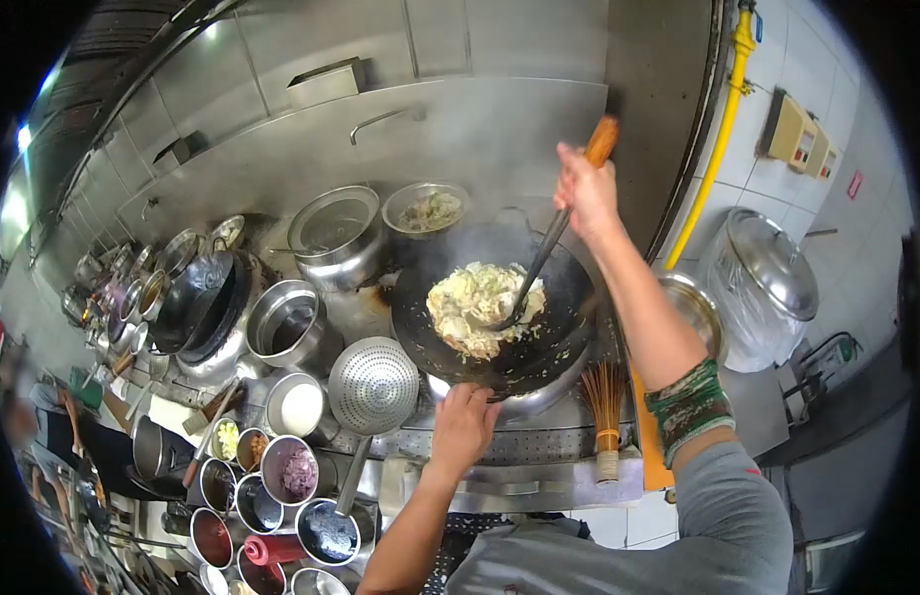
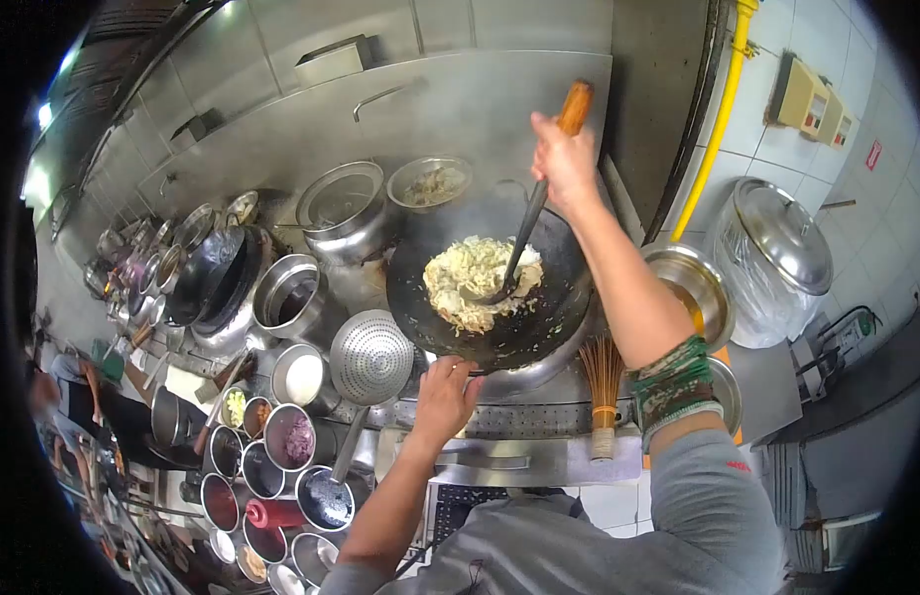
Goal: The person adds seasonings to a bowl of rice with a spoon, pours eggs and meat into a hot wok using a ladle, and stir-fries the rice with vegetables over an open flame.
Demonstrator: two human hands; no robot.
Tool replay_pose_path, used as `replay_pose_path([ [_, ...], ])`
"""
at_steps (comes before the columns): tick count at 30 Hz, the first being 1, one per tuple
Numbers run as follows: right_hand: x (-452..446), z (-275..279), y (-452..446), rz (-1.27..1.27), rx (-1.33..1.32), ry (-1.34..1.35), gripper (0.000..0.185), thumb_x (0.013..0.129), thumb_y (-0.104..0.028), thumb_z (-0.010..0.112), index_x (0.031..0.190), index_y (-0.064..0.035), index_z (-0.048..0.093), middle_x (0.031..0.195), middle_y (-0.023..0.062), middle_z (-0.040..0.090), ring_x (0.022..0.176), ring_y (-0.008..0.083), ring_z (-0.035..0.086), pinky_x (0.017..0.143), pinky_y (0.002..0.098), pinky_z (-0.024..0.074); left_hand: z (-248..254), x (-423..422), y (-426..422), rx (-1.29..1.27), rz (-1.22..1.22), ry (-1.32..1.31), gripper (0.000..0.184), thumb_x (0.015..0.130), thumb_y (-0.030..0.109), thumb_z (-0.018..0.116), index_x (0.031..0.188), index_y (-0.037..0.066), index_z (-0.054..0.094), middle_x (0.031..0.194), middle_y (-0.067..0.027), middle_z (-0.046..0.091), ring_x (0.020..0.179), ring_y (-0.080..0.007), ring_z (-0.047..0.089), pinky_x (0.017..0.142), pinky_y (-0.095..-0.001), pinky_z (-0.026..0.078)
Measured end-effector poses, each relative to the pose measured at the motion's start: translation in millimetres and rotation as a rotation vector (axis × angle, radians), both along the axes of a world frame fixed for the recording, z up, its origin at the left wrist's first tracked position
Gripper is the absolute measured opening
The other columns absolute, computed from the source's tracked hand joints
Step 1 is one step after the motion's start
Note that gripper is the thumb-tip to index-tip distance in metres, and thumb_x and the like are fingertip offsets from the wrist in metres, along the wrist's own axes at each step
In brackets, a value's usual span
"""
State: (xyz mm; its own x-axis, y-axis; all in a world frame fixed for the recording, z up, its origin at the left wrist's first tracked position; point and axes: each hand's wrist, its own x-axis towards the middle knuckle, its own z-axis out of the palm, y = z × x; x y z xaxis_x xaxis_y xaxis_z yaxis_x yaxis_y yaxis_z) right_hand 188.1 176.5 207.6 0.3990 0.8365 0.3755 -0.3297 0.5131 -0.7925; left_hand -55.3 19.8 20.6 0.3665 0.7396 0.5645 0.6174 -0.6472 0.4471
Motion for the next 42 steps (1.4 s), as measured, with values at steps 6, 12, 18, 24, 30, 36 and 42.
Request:
replay_pose_path([
  [6,-6.8,-24.2,23.4,-0.036,-0.113,0.1,0.021,0.084,-0.013,0.061,0.073,-0.0091,0.044,0.05,-0.0015,0.036,0.036,0.0106,0.033,0.035,0.029,0.0311,-8.6,-2.2,8.4,-0.169,-0.075,0.062,0.016,0.078,0.018,0.068,0.082,0.004,0.06,0.083,-0.0133,0.055,0.082,-0.033,0.051,0.071,-0.0426,0.041],
  [12,0.3,54.3,-19.8,-0.029,-0.298,-0.096,0.022,0.085,-0.014,0.06,0.072,-0.0101,0.043,0.051,-0.006,0.03,0.037,0.009,0.029,0.036,0.0268,0.0289,54.3,12.7,-42.1,-0.142,-0.052,-0.121,0.012,0.079,0.011,0.067,0.08,0.003,0.058,0.083,-0.0153,0.053,0.08,-0.0355,0.049,0.07,-0.0434,0.039],
  [18,-27.1,40.2,-46.5,-0.26,-0.124,-0.191,0.025,0.084,-0.016,0.062,0.068,-0.0109,0.044,0.05,-0.0039,0.036,0.035,0.009,0.033,0.035,0.0281,0.0313,-31.4,-6.1,-69.8,-0.172,-0.04,0.044,0.013,0.077,0.012,0.067,0.082,0.005,0.058,0.083,-0.0142,0.051,0.083,-0.034,0.05,0.069,-0.0433,0.04],
  [24,-30.1,48.8,-55.2,-0.238,-0.176,-0.14,0.025,0.084,-0.018,0.064,0.068,-0.0117,0.044,0.052,-0.0041,0.036,0.038,0.0088,0.032,0.037,0.0285,0.031,55.9,-1.3,-57.6,-0.055,-0.061,-0.096,0.014,0.079,0.015,0.066,0.083,0.006,0.056,0.084,-0.0138,0.051,0.082,-0.035,0.05,0.068,-0.0436,0.04],
  [30,-46.5,15.5,-48.0,-0.26,-0.125,-0.224,0.027,0.083,-0.017,0.066,0.068,-0.0109,0.044,0.048,-0.0039,0.036,0.035,0.0098,0.035,0.035,0.0295,0.0331,-41.2,-3.2,-46.9,-0.092,-0.024,-0.018,0.015,0.079,0.016,0.065,0.081,0.005,0.057,0.086,-0.0158,0.053,0.085,-0.0365,0.051,0.071,-0.0459,0.042],
  [36,-1.7,32.7,-59.0,-0.032,-0.115,-0.112,0.032,0.085,-0.022,0.065,0.068,-0.0139,0.04,0.05,-0.0045,0.034,0.038,0.0087,0.033,0.039,0.0277,0.0316,19.1,-14.4,-61.9,-0.09,-0.046,-0.086,0.017,0.078,0.016,0.067,0.081,0.006,0.054,0.084,-0.0135,0.049,0.081,-0.0349,0.048,0.068,-0.0445,0.039],
  [42,-9.1,-12.7,-49.4,-0.081,0.014,-0.055,0.033,0.085,-0.021,0.066,0.066,-0.0142,0.039,0.049,-0.0046,0.035,0.035,0.0078,0.032,0.035,0.0258,0.0289,-11.7,8.6,0.5,-0.089,-0.045,-0.034,0.016,0.079,0.013,0.067,0.086,0.003,0.057,0.087,-0.0146,0.052,0.086,-0.0341,0.049,0.076,-0.0421,0.04],
])
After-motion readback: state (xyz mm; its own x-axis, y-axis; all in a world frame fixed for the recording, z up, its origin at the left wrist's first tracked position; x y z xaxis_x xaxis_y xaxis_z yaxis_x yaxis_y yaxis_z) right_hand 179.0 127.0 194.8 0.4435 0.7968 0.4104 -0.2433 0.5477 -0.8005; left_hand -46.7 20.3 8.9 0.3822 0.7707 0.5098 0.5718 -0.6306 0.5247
